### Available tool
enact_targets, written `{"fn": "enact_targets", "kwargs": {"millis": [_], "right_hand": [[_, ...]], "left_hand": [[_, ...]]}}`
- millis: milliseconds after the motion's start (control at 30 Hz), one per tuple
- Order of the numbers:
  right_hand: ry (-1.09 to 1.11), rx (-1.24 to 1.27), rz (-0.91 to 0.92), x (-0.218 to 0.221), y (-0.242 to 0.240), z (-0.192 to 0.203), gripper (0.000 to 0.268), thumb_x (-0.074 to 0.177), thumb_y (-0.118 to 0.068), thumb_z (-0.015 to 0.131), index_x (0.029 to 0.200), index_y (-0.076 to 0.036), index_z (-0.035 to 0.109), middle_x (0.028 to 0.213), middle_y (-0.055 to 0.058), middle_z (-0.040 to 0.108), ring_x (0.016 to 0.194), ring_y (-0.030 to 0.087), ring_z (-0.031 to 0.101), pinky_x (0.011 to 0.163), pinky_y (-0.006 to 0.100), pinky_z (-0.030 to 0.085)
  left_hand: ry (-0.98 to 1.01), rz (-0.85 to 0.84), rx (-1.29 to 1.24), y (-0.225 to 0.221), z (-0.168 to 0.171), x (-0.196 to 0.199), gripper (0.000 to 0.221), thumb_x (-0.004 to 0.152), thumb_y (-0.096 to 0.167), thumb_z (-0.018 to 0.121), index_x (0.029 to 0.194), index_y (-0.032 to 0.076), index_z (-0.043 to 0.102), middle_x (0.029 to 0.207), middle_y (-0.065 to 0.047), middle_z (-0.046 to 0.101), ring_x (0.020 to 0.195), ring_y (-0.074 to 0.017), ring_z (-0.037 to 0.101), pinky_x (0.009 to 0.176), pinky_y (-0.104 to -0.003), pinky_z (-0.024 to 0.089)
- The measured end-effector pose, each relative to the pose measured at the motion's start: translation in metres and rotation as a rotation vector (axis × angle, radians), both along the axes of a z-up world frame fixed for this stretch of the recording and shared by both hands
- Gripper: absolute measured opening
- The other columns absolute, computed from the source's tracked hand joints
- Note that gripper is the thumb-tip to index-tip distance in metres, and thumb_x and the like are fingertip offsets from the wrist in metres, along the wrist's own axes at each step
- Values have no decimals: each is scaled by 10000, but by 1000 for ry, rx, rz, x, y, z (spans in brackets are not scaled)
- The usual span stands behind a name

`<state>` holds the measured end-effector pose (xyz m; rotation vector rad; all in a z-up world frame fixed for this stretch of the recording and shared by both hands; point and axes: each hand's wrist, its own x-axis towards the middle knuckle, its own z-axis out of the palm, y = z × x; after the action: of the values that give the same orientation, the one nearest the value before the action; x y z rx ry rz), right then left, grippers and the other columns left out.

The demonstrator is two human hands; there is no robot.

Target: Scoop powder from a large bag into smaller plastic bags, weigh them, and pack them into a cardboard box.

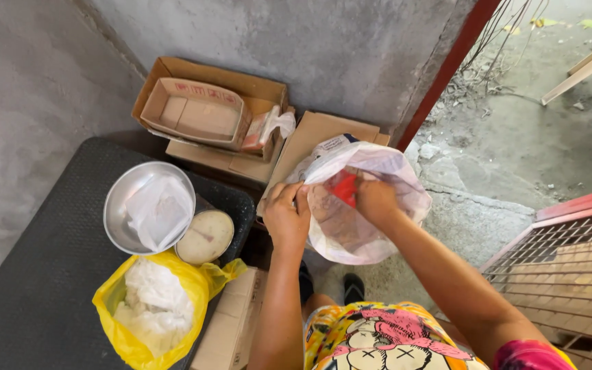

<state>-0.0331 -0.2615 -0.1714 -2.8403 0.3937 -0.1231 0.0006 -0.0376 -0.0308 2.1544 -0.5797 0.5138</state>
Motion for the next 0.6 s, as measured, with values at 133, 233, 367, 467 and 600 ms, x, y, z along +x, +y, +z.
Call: {"fn": "enact_targets", "kwargs": {"millis": [133, 233, 367, 467, 600], "right_hand": [[-38, -2, -16, -21, -5, 41, 247, 830, -314, 721, 993, -128, 715, 863, 164, 749, 828, 368, 725, 728, 502, 556], [100, 33, -33, -37, -5, 53, 245, 830, -331, 719, 1025, -184, 740, 877, 145, 750, 830, 362, 721, 701, 501, 554], [240, 44, 3, -43, 0, 36, 235, 843, -346, 713, 1036, -215, 735, 901, 119, 759, 849, 342, 733, 726, 481, 571], [217, 56, 7, -40, 4, 20, 237, 848, -354, 720, 1033, -207, 735, 902, 123, 756, 848, 354, 731, 726, 486, 575], [170, 81, -34, -31, 11, 6, 226, 842, -353, 725, 1004, -197, 741, 897, 135, 755, 856, 357, 734, 753, 478, 583]], "left_hand": [[28, 6, -4, 4, -6, 1, 140, 929, 199, 719, 995, 95, 784, 886, -77, 691, 856, -317, 666, 786, -439, 479], [-2, 26, 33, 3, -9, 0, 145, 914, 210, 730, 984, 98, 788, 881, -74, 692, 860, -321, 665, 782, -446, 469], [16, 11, 21, 0, -9, -3, 148, 918, 218, 729, 988, 102, 787, 881, -67, 691, 869, -313, 668, 784, -444, 467], [26, 5, 24, -1, -9, -6, 150, 917, 222, 731, 990, 103, 787, 876, -65, 688, 878, -311, 663, 770, -445, 458], [19, 16, 55, -3, -11, -7, 154, 910, 217, 731, 994, 104, 792, 853, -66, 675, 885, -306, 654, 752, -450, 445]]}}
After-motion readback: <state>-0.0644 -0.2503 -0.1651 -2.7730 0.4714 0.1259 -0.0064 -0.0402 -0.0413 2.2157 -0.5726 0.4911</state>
